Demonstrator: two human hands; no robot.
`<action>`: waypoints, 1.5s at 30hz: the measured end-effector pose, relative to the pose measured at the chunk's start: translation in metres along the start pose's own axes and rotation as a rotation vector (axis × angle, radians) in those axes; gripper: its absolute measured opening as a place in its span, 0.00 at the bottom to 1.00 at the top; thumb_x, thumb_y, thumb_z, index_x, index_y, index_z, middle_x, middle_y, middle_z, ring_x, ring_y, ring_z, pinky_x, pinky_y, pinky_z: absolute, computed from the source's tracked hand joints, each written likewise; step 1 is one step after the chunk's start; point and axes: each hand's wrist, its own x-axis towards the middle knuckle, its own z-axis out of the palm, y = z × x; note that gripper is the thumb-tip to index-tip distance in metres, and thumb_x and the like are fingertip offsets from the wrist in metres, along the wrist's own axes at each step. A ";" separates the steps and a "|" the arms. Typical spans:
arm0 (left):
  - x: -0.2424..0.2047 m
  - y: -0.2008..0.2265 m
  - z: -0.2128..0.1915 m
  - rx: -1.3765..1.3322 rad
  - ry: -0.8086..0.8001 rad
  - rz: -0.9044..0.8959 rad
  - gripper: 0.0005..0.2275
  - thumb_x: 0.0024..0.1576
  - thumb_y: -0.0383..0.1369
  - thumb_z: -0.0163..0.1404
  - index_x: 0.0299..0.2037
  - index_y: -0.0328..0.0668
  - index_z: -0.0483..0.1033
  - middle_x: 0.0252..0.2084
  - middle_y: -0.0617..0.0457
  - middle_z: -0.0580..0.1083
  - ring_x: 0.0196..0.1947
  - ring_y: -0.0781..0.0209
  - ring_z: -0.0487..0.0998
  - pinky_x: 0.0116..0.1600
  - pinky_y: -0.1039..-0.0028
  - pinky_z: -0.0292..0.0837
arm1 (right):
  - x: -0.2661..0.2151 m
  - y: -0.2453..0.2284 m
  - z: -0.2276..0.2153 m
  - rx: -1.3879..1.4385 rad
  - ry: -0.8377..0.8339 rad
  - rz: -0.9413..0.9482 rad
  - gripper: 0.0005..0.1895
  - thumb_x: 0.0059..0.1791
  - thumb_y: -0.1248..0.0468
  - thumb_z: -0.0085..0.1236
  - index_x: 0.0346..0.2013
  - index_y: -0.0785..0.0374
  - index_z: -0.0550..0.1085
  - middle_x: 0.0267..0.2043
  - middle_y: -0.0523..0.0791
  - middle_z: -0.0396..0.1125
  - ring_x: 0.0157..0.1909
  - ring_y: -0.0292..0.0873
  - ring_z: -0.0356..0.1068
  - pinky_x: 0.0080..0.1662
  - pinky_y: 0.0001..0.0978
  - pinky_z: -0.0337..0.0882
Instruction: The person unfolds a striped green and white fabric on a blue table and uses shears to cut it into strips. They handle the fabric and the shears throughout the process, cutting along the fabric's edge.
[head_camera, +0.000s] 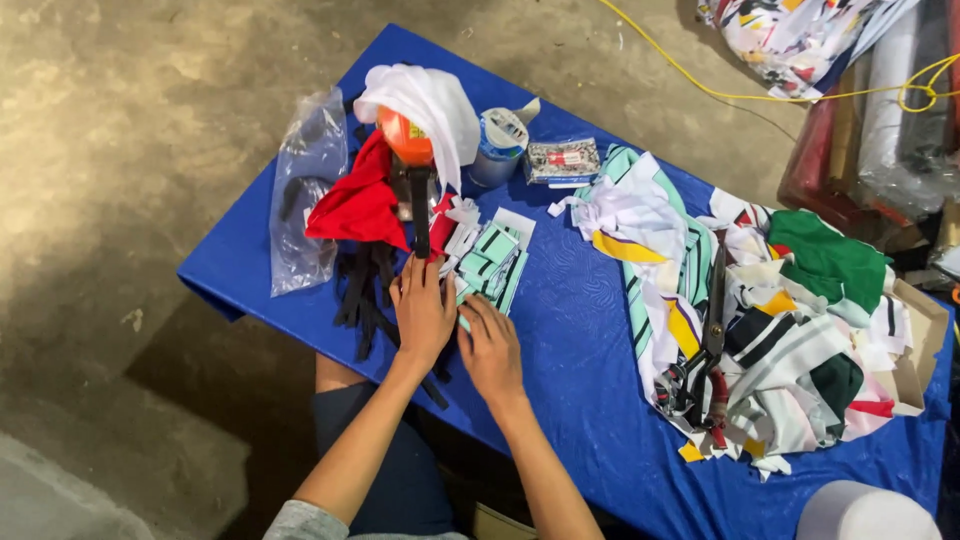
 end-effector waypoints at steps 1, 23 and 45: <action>-0.003 -0.002 -0.001 0.000 -0.003 -0.007 0.09 0.64 0.38 0.50 0.49 0.46 0.75 0.63 0.47 0.71 0.67 0.49 0.69 0.62 0.55 0.63 | 0.002 0.001 -0.004 0.001 -0.007 -0.002 0.17 0.49 0.66 0.62 0.53 0.59 0.74 0.59 0.45 0.69 0.63 0.48 0.69 0.56 0.42 0.72; -0.010 -0.015 -0.005 -0.147 -0.035 -0.084 0.22 0.65 0.40 0.50 0.67 0.39 0.68 0.65 0.38 0.67 0.68 0.42 0.65 0.64 0.45 0.57 | 0.007 -0.009 -0.027 -0.010 -0.088 0.013 0.22 0.53 0.60 0.57 0.63 0.55 0.73 0.74 0.52 0.57 0.75 0.54 0.56 0.64 0.51 0.62; -0.093 0.089 -0.083 -0.607 -0.332 0.270 0.11 0.64 0.32 0.46 0.53 0.38 0.76 0.56 0.46 0.72 0.60 0.47 0.71 0.57 0.53 0.64 | -0.082 0.075 -0.155 0.083 0.195 0.516 0.06 0.53 0.68 0.54 0.44 0.63 0.77 0.45 0.48 0.74 0.49 0.48 0.74 0.56 0.38 0.71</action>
